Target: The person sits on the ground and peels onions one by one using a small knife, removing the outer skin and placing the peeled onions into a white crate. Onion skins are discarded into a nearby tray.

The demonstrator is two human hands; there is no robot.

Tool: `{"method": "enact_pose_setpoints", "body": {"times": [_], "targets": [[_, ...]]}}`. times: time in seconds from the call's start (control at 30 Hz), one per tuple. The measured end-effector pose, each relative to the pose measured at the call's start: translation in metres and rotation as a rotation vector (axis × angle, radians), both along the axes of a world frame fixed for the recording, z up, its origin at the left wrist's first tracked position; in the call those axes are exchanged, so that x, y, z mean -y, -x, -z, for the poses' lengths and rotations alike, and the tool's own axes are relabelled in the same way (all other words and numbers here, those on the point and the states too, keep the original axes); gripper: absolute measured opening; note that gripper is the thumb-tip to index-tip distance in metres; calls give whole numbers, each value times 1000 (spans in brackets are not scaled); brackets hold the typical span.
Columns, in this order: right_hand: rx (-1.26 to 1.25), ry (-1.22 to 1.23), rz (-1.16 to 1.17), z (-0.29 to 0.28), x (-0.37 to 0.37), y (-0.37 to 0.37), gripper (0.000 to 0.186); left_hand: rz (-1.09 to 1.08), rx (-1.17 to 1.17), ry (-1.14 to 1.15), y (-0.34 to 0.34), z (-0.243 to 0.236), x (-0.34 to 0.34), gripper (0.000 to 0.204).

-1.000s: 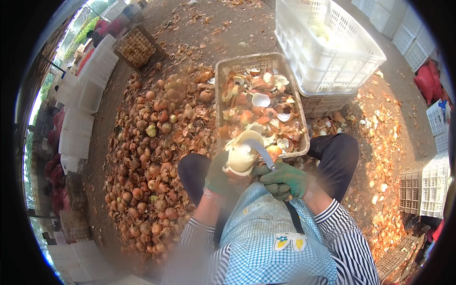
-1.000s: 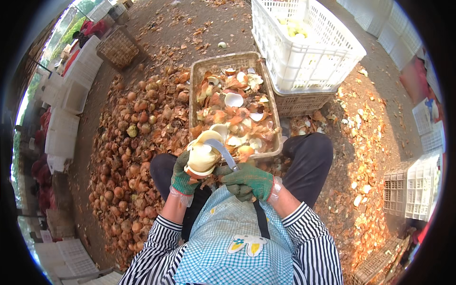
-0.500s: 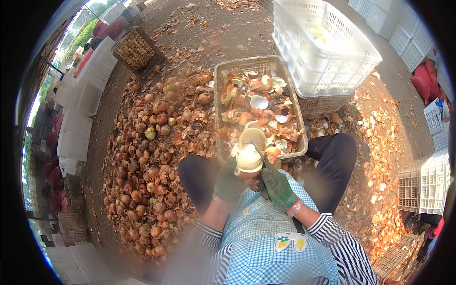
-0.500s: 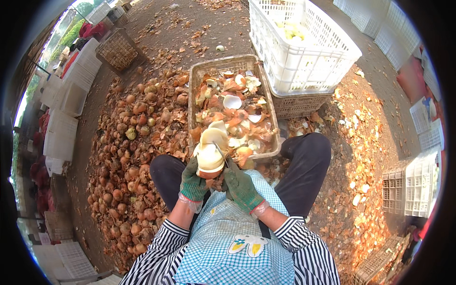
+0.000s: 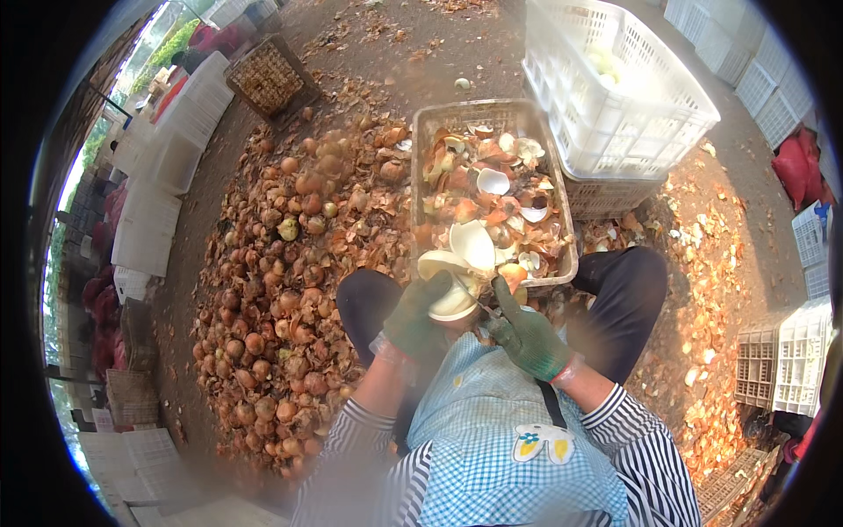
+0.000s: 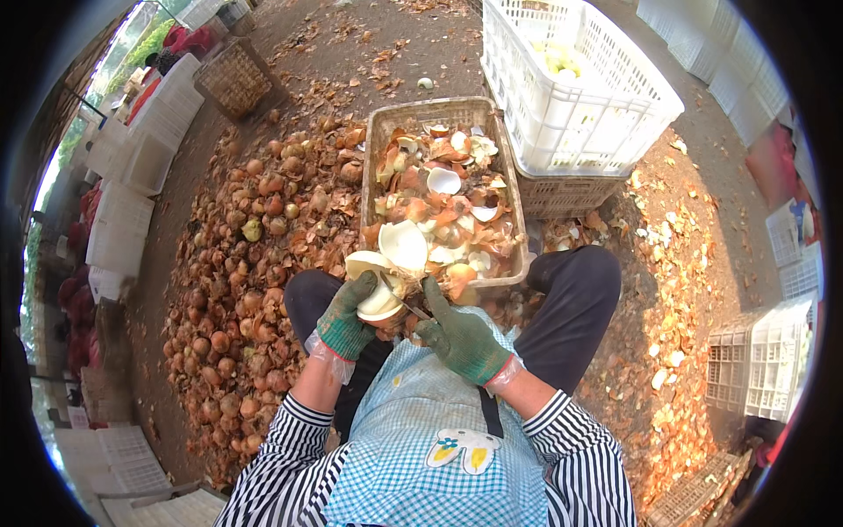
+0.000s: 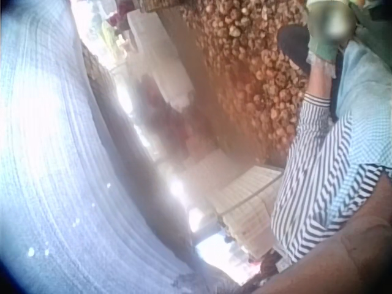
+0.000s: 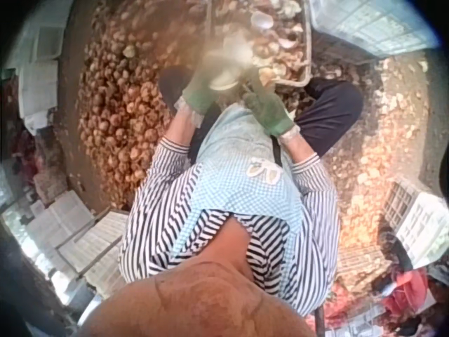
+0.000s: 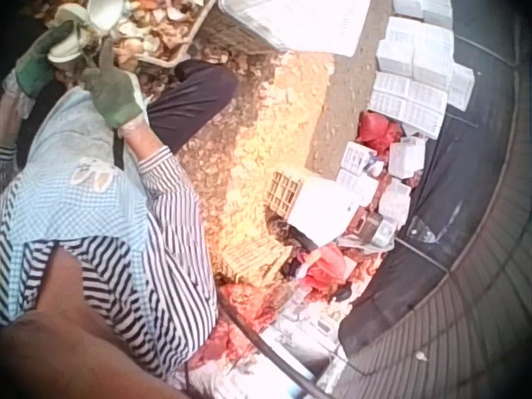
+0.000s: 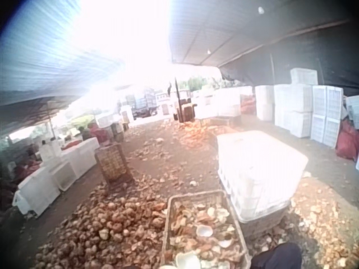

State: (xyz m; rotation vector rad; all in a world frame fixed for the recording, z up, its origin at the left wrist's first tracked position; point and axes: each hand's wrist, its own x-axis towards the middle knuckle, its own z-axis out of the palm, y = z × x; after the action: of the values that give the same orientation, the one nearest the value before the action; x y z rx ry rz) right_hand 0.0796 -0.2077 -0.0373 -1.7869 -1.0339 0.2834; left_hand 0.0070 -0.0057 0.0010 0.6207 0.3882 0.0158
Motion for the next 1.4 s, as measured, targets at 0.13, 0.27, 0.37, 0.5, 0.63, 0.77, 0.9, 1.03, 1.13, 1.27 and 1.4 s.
{"method": "enact_pose_setpoints", "body": {"times": [0.13,0.27,0.37,0.5,0.63,0.77,0.9,1.03,1.13,1.27,1.4], "targets": [[19,49,-30,9,10,-4,60,-45,-72,-18,4,11,9,60],[-854,184,-1,-21,1,-6,56,25,-72,-283,-12,-16,22,67],[-458,-52,45,10,3,-2,50,52,50,-247,-23,-14,22,77],[-1056,-494,-153,31,9,2,44,52,193,-180,-30,-10,25,82],[-1137,14,168,-42,-1,-2,44,78,220,-116,-35,-11,24,79],[-645,72,197,-41,-2,-23,53,115,-36,-684,-48,-37,8,74],[20,108,178,-31,-7,-39,60,20,-260,-949,-65,-53,11,62],[-233,157,159,-40,-18,-34,62,-35,-465,-752,-75,-13,-5,48],[-335,130,163,-23,-19,-31,63,-179,-210,-362,-64,-22,12,45],[-848,-43,255,-26,-23,-27,59,-192,-245,-82,-62,-24,18,39],[-966,-189,440,15,-40,-47,45,-253,-154,51,-56,36,7,41]]}}
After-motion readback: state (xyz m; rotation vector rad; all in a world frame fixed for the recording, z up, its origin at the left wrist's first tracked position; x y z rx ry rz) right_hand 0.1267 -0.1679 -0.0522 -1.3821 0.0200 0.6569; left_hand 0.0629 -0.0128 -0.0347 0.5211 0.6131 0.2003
